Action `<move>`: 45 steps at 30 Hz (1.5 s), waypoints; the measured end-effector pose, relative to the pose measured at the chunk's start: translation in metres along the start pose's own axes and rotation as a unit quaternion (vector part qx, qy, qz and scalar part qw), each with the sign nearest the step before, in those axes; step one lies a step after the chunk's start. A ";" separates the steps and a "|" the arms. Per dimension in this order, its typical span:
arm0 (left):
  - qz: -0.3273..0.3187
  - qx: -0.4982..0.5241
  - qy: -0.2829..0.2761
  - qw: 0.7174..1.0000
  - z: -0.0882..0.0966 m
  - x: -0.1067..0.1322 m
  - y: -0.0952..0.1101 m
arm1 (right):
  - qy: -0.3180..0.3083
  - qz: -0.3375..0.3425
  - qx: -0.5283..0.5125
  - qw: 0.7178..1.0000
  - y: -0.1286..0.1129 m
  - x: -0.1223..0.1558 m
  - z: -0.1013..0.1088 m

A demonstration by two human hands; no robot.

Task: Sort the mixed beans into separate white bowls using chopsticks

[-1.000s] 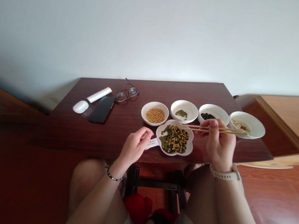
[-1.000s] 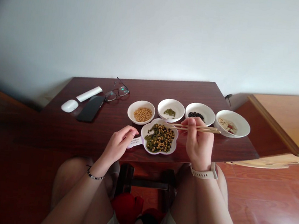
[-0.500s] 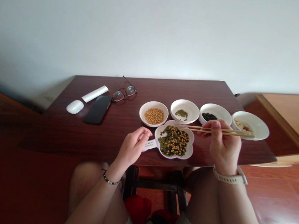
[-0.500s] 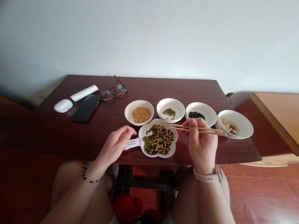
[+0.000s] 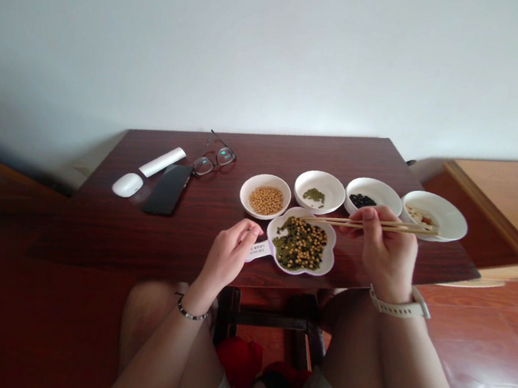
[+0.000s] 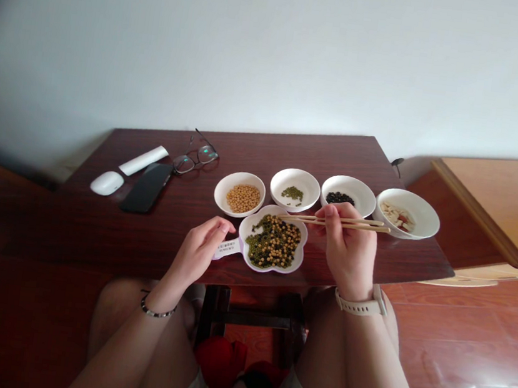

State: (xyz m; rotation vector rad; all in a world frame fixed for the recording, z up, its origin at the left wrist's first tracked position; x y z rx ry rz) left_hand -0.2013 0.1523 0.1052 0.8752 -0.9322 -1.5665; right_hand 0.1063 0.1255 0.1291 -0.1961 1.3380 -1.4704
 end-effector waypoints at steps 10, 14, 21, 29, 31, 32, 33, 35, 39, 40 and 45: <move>-0.005 -0.008 0.005 1.000 0.000 0.000 0.002 | -0.078 -0.019 -0.043 0.996 -0.009 0.000 -0.004; -0.004 -0.007 0.007 1.000 0.000 0.000 0.003 | -0.125 -0.026 -0.072 0.989 -0.013 0.001 -0.001; -0.006 -0.008 0.008 1.000 -0.001 0.000 0.001 | -0.051 -0.018 -0.102 0.993 -0.014 0.001 0.003; -0.011 -0.012 0.009 1.000 0.000 -0.001 0.000 | 0.022 -0.010 0.006 1.000 -0.004 0.002 0.002; -0.011 -0.010 0.009 1.000 0.000 -0.001 0.000 | 0.005 -0.009 0.009 1.000 -0.005 0.001 0.001; -0.011 -0.010 0.009 1.000 0.000 -0.001 0.000 | -0.009 -0.012 0.000 1.000 -0.006 0.001 0.001; -0.011 -0.011 0.009 1.000 0.000 -0.001 0.001 | -0.027 -0.017 -0.015 0.999 -0.007 0.001 0.001; -0.011 -0.012 0.009 1.000 0.000 -0.001 0.001 | -0.069 -0.029 -0.064 0.995 -0.010 0.000 0.000; -0.009 -0.009 0.009 1.000 0.000 -0.001 0.001 | -0.089 -0.031 -0.121 0.988 -0.015 0.000 0.001; -0.008 -0.009 0.010 1.000 0.000 -0.001 0.001 | -0.071 -0.028 -0.116 0.990 -0.014 0.000 0.001; -0.003 -0.009 0.006 1.000 0.000 -0.001 0.001 | 0.030 -0.030 -0.047 0.998 -0.008 0.001 0.003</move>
Point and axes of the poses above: each hand's wrist, its own x-axis away from the middle knuckle, its own z-axis out of the back of the hand, y = z × x, the point moved 1 cm from there along -x, towards the middle knuckle, and after that the axes turned 5 degrees about y, right-handed, at the moved point
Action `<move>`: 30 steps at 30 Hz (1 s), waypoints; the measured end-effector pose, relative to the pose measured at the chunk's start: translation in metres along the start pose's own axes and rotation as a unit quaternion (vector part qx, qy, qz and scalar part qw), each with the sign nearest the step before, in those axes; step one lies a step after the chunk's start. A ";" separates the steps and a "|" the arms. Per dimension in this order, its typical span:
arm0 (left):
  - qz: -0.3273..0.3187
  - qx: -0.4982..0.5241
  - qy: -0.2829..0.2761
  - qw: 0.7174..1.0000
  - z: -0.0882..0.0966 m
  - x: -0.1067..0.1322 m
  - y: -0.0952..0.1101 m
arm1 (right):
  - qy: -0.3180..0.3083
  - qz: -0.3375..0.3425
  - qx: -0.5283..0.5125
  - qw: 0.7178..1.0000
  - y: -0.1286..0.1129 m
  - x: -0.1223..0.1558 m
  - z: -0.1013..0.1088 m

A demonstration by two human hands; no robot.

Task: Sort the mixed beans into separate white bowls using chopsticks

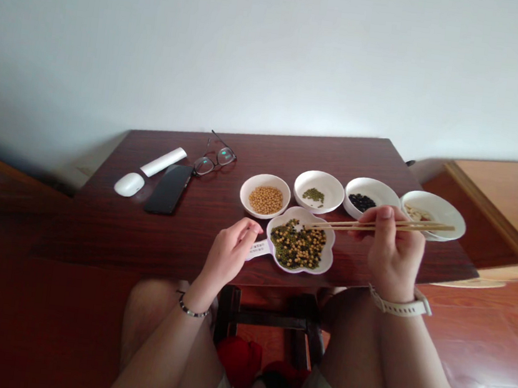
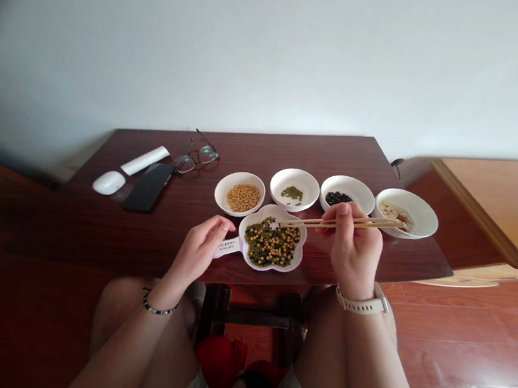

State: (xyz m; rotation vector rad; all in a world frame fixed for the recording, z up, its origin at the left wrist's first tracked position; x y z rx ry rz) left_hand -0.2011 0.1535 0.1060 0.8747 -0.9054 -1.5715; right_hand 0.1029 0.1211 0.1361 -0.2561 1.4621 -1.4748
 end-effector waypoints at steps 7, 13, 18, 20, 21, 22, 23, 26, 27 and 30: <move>0.001 0.003 -0.004 1.000 0.001 -0.001 -0.001 | 0.018 0.006 0.044 0.999 0.002 0.001 0.000; 0.001 0.005 -0.004 1.000 0.001 0.000 -0.002 | 0.058 0.032 0.073 0.995 -0.002 0.002 0.000; 0.001 0.006 -0.005 1.000 0.001 0.000 -0.001 | 0.073 0.056 0.071 0.993 -0.006 0.002 -0.001; 0.000 0.005 -0.004 1.000 0.001 0.000 0.000 | 0.072 0.060 0.073 0.993 -0.008 0.003 -0.001; 0.000 0.004 -0.003 1.000 0.001 0.000 0.000 | 0.068 0.063 0.077 0.993 -0.008 0.003 -0.001; 0.000 0.003 -0.003 1.000 0.001 0.000 0.000 | 0.065 0.067 0.081 0.992 -0.009 0.003 0.000; 0.000 0.002 -0.002 1.000 0.001 0.000 0.001 | 0.061 0.070 0.085 0.992 -0.009 0.003 0.000; -0.001 0.001 -0.002 1.000 0.000 0.000 0.001 | 0.057 0.071 0.106 0.990 -0.009 0.003 0.001; -0.003 0.000 -0.002 1.000 0.000 0.000 0.000 | 0.055 0.067 0.116 0.990 -0.008 0.003 0.002; -0.010 -0.003 -0.002 1.000 0.000 -0.001 0.000 | 0.048 0.050 0.143 0.987 -0.005 0.002 0.004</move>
Point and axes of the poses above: each hand's wrist, its own x-axis away from the middle knuckle, its own z-axis out of the back of the hand, y = z × x, the point moved 1 cm from there along -x, towards the middle knuckle, and after that the axes turned 5 degrees about y, right-handed, at the moved point
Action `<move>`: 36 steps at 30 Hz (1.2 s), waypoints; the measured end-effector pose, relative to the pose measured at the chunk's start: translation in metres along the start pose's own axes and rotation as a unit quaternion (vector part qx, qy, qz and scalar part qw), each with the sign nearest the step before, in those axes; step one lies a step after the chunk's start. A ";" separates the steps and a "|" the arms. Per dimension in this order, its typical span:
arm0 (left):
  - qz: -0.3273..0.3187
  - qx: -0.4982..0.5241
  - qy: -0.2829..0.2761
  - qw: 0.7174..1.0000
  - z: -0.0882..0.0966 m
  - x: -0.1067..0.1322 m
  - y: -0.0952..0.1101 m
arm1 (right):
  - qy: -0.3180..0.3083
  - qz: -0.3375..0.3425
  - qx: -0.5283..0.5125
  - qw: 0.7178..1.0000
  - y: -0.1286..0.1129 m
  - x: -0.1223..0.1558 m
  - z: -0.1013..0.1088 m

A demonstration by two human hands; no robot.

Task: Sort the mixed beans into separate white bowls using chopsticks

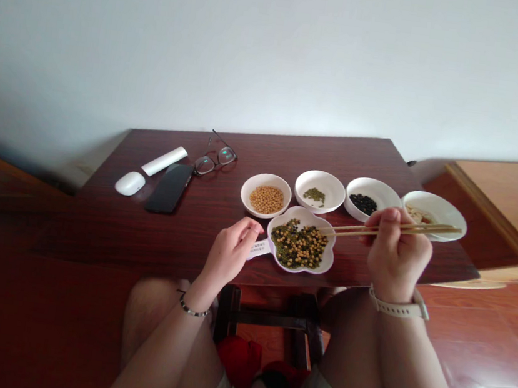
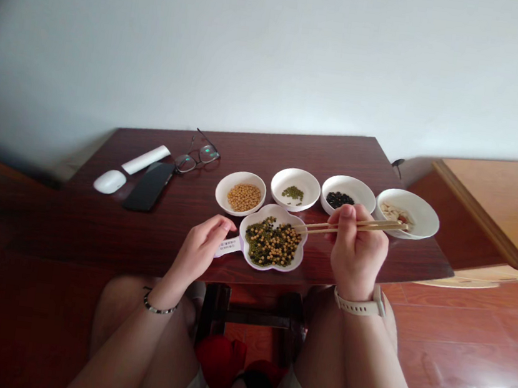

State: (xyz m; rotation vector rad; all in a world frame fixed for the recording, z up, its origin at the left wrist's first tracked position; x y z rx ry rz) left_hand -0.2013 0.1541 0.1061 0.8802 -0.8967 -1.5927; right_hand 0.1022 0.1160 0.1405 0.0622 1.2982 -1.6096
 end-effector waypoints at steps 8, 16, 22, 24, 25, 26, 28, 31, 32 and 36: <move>0.001 -0.007 0.001 1.000 0.000 0.001 0.000 | -0.018 -0.046 -0.024 0.998 0.003 -0.001 0.000; 0.008 -0.004 -0.002 1.000 0.000 0.001 0.000 | -0.150 -0.118 -0.192 0.963 0.000 -0.001 -0.005; 0.010 0.001 -0.001 1.000 0.000 0.001 0.001 | -0.115 -0.137 -0.227 0.957 0.001 -0.002 -0.003; 0.011 0.000 -0.001 1.000 0.000 0.001 0.001 | -0.085 -0.134 -0.214 0.964 0.002 -0.002 -0.003; 0.011 -0.001 -0.001 1.000 0.000 0.001 0.001 | -0.073 -0.129 -0.209 0.967 0.002 -0.002 -0.002; 0.011 -0.003 -0.001 1.000 0.000 0.001 0.001 | -0.065 -0.123 -0.206 0.969 0.002 -0.002 -0.002; 0.011 -0.005 -0.001 1.000 0.000 0.001 0.000 | -0.057 -0.110 -0.206 0.971 0.002 -0.001 -0.003; 0.010 -0.002 -0.003 1.000 0.000 0.001 0.000 | -0.064 -0.103 -0.224 0.967 0.001 -0.001 -0.004; 0.009 -0.001 -0.003 1.000 0.000 0.001 0.000 | -0.070 -0.101 -0.233 0.965 0.000 -0.001 -0.004; 0.010 0.002 -0.002 1.000 0.000 0.001 0.001 | -0.098 -0.082 -0.248 0.960 -0.001 -0.001 -0.003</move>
Point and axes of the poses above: each hand's wrist, its own x-axis away from the middle knuckle, its own z-axis out of the back of the hand, y = z × x, the point moved 1 cm from there along -x, towards the middle knuckle, and after that the axes turned 5 degrees about y, right-handed, at the moved point
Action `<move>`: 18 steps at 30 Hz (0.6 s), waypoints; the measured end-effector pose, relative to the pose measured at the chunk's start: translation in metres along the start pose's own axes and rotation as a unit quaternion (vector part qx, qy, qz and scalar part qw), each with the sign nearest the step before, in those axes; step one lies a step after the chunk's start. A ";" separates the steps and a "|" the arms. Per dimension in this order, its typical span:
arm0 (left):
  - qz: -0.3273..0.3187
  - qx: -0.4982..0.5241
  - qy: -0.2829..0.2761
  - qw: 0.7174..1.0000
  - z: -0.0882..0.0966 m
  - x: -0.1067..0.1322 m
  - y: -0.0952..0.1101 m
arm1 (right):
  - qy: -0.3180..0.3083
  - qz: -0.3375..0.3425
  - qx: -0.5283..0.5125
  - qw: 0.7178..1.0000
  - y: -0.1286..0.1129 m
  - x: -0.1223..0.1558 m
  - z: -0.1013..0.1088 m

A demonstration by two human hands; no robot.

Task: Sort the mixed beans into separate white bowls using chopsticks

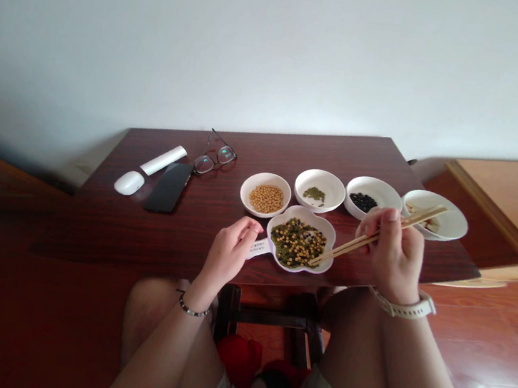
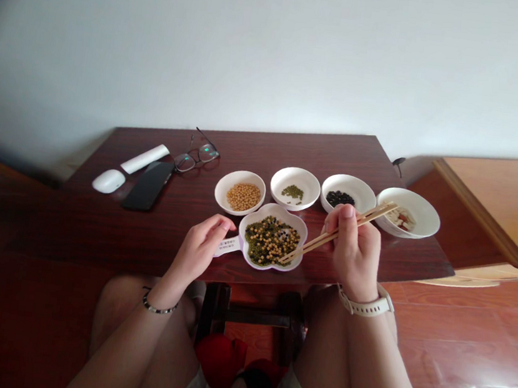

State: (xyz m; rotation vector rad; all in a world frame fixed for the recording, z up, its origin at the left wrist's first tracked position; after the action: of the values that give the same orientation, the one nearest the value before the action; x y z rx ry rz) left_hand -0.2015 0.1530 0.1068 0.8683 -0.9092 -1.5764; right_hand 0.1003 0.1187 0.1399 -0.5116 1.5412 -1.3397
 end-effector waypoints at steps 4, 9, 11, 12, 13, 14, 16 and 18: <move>0.002 -0.001 -0.002 1.000 0.000 0.000 0.001 | -0.077 -0.018 0.017 0.997 0.002 0.001 0.001; 0.002 -0.004 -0.002 1.000 0.000 -0.001 0.001 | -0.118 -0.004 0.019 0.993 -0.001 0.001 0.000; 0.001 -0.007 -0.003 1.000 0.000 -0.001 0.000 | -0.095 -0.003 0.003 0.995 -0.004 0.001 0.000; 0.000 -0.009 -0.003 1.000 0.000 -0.001 0.000 | -0.083 -0.002 -0.001 0.997 -0.005 0.000 0.000; -0.001 -0.009 -0.003 1.000 0.000 -0.001 0.000 | -0.074 0.001 -0.002 0.997 -0.006 0.000 0.000; -0.002 -0.009 -0.003 1.000 0.000 -0.001 0.000 | -0.069 0.006 -0.003 0.998 -0.007 0.000 0.001; -0.003 -0.008 0.000 1.000 0.000 -0.001 0.000 | -0.079 0.014 -0.012 0.997 -0.008 0.000 0.001; -0.004 -0.008 0.002 1.000 -0.001 -0.001 0.001 | -0.108 0.015 -0.031 0.994 -0.008 0.000 0.001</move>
State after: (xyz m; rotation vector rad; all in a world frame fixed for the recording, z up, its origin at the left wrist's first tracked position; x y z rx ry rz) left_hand -0.2004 0.1534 0.1076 0.8640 -0.8918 -1.5857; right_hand 0.0985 0.1159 0.1476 -0.6486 1.4091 -1.1768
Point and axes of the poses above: each hand's wrist, its own x-axis away from the middle knuckle, its own z-axis out of the back of the hand, y = z × x, the point moved 1 cm from there along -x, towards the middle knuckle, and after that the axes turned 5 degrees about y, right-handed, at the moved point
